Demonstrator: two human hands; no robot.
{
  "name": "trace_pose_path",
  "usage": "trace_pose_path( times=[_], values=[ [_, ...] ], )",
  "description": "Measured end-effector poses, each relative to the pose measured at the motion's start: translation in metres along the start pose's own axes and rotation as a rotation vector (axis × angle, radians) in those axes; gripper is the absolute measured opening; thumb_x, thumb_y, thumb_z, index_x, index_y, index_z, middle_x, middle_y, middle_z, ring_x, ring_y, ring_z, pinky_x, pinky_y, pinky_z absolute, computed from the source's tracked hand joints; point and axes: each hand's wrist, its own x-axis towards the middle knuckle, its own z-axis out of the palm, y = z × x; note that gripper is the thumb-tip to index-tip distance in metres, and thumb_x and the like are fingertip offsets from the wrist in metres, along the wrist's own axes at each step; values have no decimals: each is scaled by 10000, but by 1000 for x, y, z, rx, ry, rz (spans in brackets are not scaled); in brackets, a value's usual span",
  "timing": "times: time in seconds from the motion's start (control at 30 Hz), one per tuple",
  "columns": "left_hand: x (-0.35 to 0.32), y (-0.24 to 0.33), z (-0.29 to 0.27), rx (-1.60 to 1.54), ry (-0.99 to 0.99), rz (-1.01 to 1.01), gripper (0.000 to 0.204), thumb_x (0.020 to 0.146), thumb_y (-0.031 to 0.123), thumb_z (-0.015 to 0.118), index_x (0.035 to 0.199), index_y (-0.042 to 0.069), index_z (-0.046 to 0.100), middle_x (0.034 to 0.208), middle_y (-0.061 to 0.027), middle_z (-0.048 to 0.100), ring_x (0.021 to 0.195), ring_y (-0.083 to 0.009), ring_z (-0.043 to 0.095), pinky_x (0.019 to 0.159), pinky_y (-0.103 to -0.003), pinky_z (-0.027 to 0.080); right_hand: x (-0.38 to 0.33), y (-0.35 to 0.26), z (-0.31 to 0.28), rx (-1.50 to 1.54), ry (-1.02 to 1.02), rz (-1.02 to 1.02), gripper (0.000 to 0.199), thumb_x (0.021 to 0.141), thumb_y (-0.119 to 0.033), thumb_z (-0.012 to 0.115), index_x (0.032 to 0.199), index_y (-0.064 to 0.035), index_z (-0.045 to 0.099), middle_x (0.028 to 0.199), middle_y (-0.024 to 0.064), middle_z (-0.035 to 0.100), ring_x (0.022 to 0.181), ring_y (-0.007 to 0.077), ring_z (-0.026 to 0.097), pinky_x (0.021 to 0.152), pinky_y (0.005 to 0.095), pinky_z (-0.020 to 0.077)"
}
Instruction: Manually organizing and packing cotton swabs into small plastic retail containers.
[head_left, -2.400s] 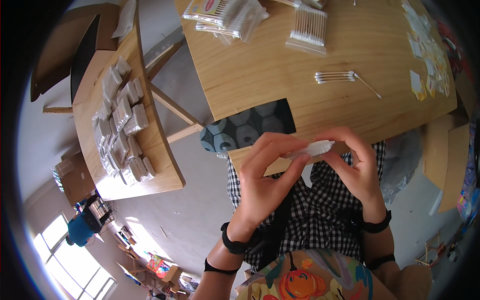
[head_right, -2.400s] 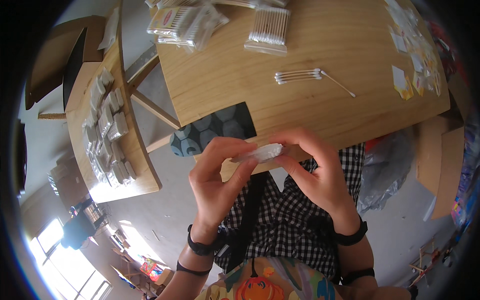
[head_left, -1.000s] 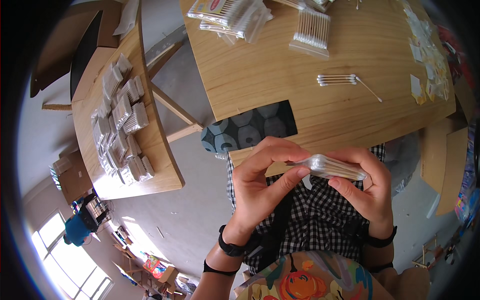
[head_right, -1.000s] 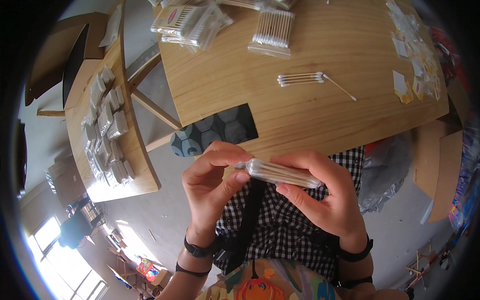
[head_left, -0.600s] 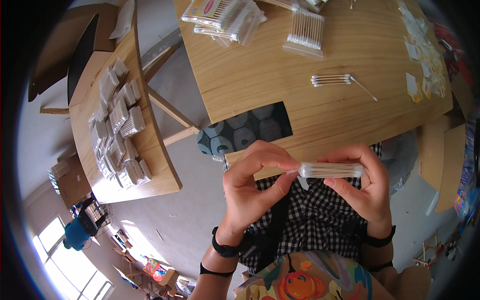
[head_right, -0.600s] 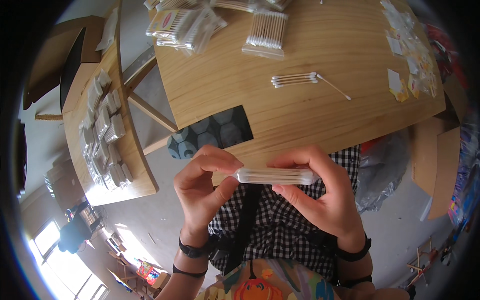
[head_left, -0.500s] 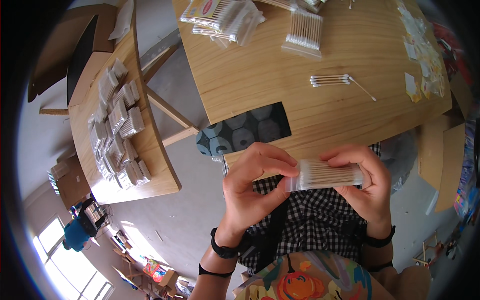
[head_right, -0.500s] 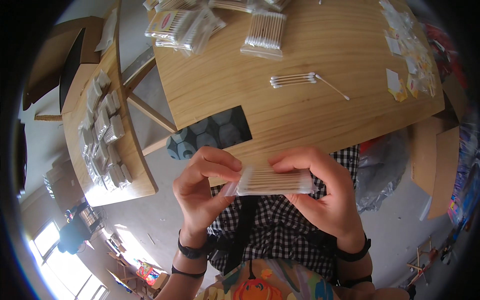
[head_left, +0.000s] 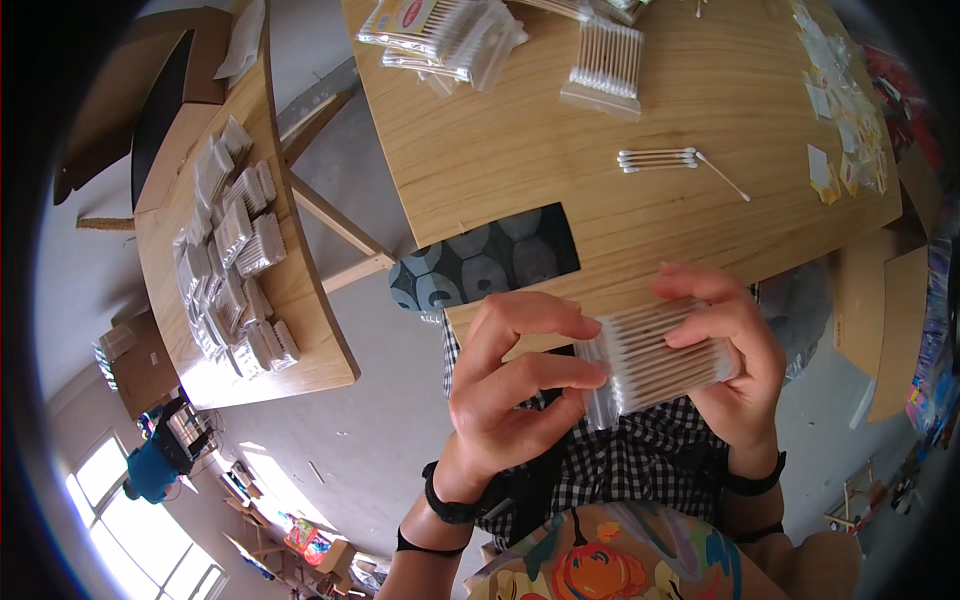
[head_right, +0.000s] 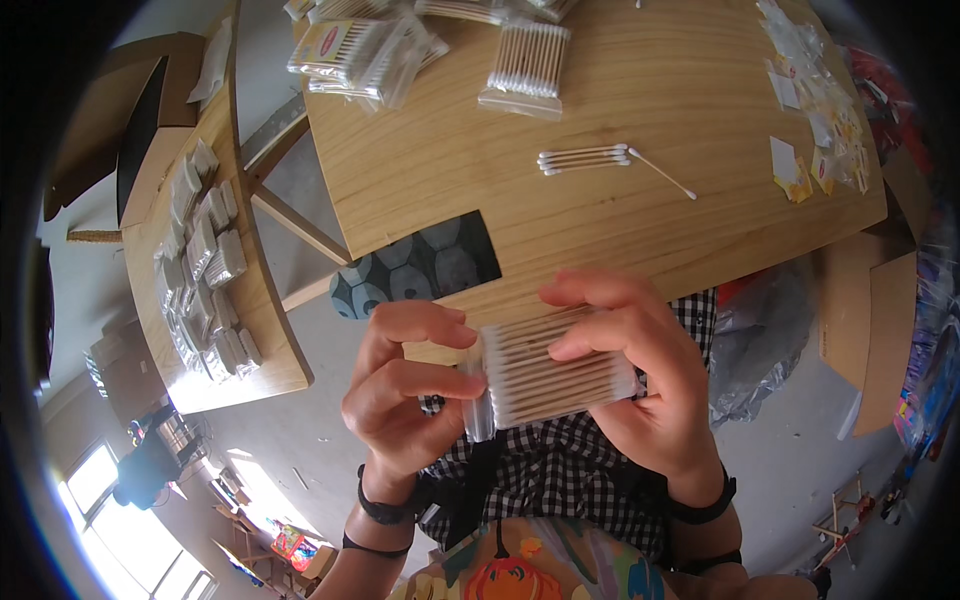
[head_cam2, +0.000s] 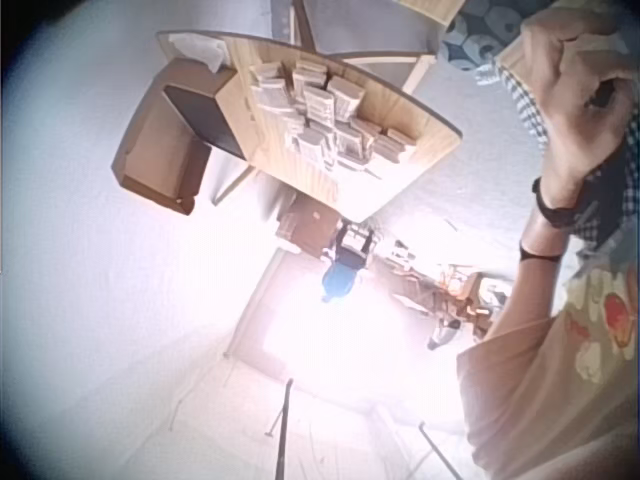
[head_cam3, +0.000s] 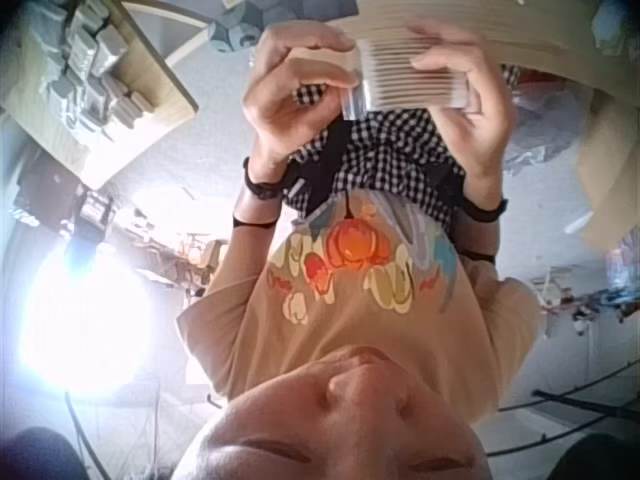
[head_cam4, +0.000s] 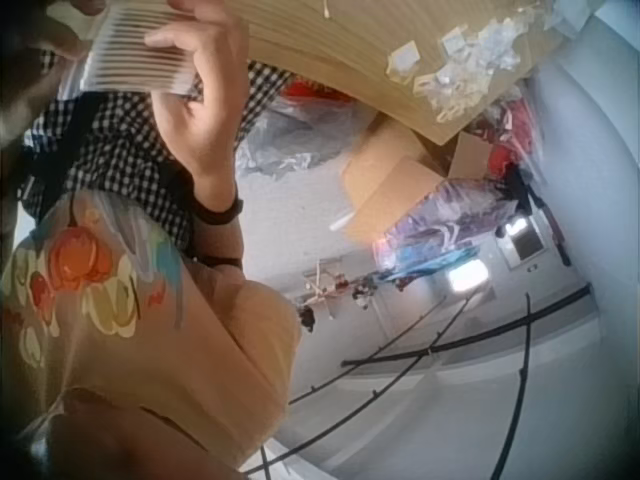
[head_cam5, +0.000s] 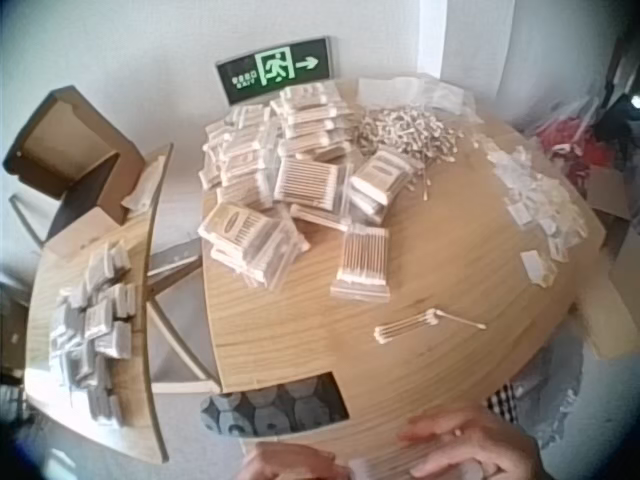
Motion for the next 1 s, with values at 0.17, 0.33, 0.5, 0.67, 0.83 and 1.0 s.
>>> trace_pose_path(
  times=[0.17, 0.33, 0.5, 0.67, 0.83, 1.0],
  values=[
    [-1, 1, -2, 20, -18, 8, 277, 553, -14, 719, 815, 75, 702, 1008, -97, 661, 956, -283, 623, 799, -397, 514, -1, 2, -2, -5, -21, -18, 295, 677, 69, 632, 957, -23, 614, 1176, 200, 622, 1113, 292, 598, 929, 368, 470],
    [1, 5, 2, 154, -25, 79, 269, 536, 6, 743, 786, 85, 682, 1119, -110, 645, 1082, -338, 612, 839, -420, 509, -4, -5, 14, 308, 177, 226, 432, 871, -25, 618, 1273, 22, 468, 1200, 200, 613, 1174, 257, 578, 972, 363, 481],
    [-2, 14, 8, 299, -94, 100, 283, 519, 50, 785, 772, 104, 671, 1227, -123, 625, 1164, -363, 579, 897, -409, 489, -8, -13, 8, 903, 56, 660, 471, 1002, -158, 532, 1391, 38, 353, 1224, 199, 610, 1143, 221, 594, 963, 344, 496],
    [-6, 12, 16, 349, -134, 193, 285, 541, 93, 820, 789, 105, 682, 1225, -123, 622, 1177, -358, 568, 900, -419, 489, -11, -14, 19, 746, 17, 578, 464, 973, -72, 560, 1385, 27, 372, 1192, 166, 626, 1127, 191, 598, 915, 303, 502],
    [-11, 18, 8, 41, 102, -3, 329, 702, 170, 857, 945, 38, 678, 1228, -191, 582, 1102, -333, 588, 886, -390, 492, -16, -15, 15, 202, -45, 375, 404, 905, 13, 618, 1292, 30, 504, 1157, 133, 650, 1040, 179, 645, 867, 291, 515],
    [-6, 16, 0, -276, 20, -443, 545, 760, 74, 815, 1222, -2, 535, 1133, -136, 627, 998, -171, 622, 837, -305, 503, -14, -20, 2, -49, -122, 146, 426, 860, -14, 689, 1256, 33, 538, 1084, 123, 674, 955, 184, 676, 817, 301, 532]
  ],
)
